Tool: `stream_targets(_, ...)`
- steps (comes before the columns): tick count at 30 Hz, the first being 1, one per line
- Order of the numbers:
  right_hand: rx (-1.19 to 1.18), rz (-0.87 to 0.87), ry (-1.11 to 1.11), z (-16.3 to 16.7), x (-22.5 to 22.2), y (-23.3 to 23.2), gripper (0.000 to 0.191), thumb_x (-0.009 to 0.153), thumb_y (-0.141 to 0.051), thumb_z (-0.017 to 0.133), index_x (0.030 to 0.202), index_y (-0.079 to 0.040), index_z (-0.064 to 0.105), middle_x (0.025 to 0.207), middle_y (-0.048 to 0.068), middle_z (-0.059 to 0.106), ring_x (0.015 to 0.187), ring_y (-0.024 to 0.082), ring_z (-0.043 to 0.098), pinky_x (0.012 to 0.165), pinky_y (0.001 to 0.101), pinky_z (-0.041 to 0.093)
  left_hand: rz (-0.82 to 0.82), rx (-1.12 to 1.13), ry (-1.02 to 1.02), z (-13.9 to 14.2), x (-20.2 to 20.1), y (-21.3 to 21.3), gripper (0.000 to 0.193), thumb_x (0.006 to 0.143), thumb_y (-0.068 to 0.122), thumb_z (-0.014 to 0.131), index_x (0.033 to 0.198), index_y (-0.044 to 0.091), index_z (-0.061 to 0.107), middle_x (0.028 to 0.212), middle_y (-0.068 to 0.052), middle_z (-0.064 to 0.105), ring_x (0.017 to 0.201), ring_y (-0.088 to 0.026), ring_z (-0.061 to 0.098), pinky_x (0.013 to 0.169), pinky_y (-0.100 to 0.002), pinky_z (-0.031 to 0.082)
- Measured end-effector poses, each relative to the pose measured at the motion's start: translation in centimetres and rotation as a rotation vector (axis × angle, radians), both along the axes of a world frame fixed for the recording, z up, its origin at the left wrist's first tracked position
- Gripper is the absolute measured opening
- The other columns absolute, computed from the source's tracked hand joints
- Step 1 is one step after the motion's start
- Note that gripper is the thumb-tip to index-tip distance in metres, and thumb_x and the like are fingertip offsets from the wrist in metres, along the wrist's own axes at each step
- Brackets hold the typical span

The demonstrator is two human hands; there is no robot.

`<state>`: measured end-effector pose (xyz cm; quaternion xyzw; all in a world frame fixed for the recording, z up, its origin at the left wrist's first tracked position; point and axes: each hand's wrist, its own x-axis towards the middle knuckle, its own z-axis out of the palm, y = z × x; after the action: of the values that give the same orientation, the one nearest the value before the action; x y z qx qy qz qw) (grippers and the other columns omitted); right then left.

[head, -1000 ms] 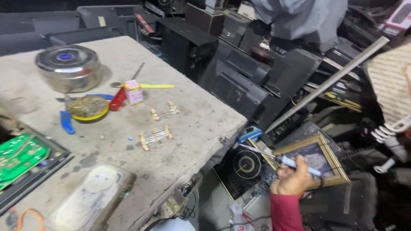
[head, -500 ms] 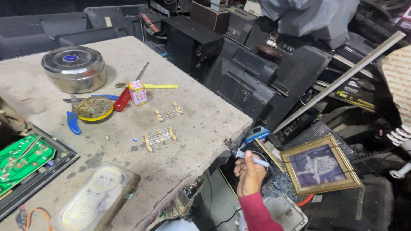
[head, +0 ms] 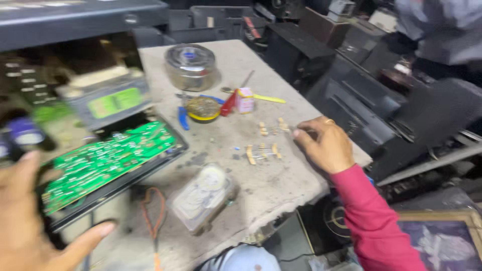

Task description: The person solders components onto a green circuit board inside an opened amplifier chassis, holding the board with one hand and a soldering iron with the other. They periodically reach for small components from the workbench, position them on the board, and solder the joints, then handle a small part near a plastic container at the end.

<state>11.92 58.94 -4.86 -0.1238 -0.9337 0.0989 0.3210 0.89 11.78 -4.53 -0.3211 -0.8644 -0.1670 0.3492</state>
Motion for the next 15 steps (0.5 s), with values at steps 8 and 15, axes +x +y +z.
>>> stream_targets(8,0.205,-0.358,-0.247,-3.0,-4.4,-0.6,0.031,0.093,-0.038,0.066,0.103,-0.013,0.081,0.111,0.014,0.072,0.096,0.04,0.07,0.082,0.0523,0.056,-0.025,-0.084,-0.03,0.9,0.9,-3.1,0.111,0.066,0.064,0.077,0.141,-0.01,0.042,0.125,-0.028,0.058,0.117,-0.042,0.051,0.098,-0.054,0.034)
stream_targets(15,0.163,-0.348,-0.217,-4.2,-4.2,1.2,0.029,0.096,-0.037,0.064,0.108,-0.015,0.079,0.112,0.014,0.072,0.1,0.04,0.069,0.083,0.0527,0.054,-0.107,-0.036,0.016,3.3,1.5,-2.9,0.113,0.071,0.068,0.073,0.142,-0.014,0.038,0.125,-0.028,0.058,0.114,-0.04,0.053,0.097,-0.054,0.033)
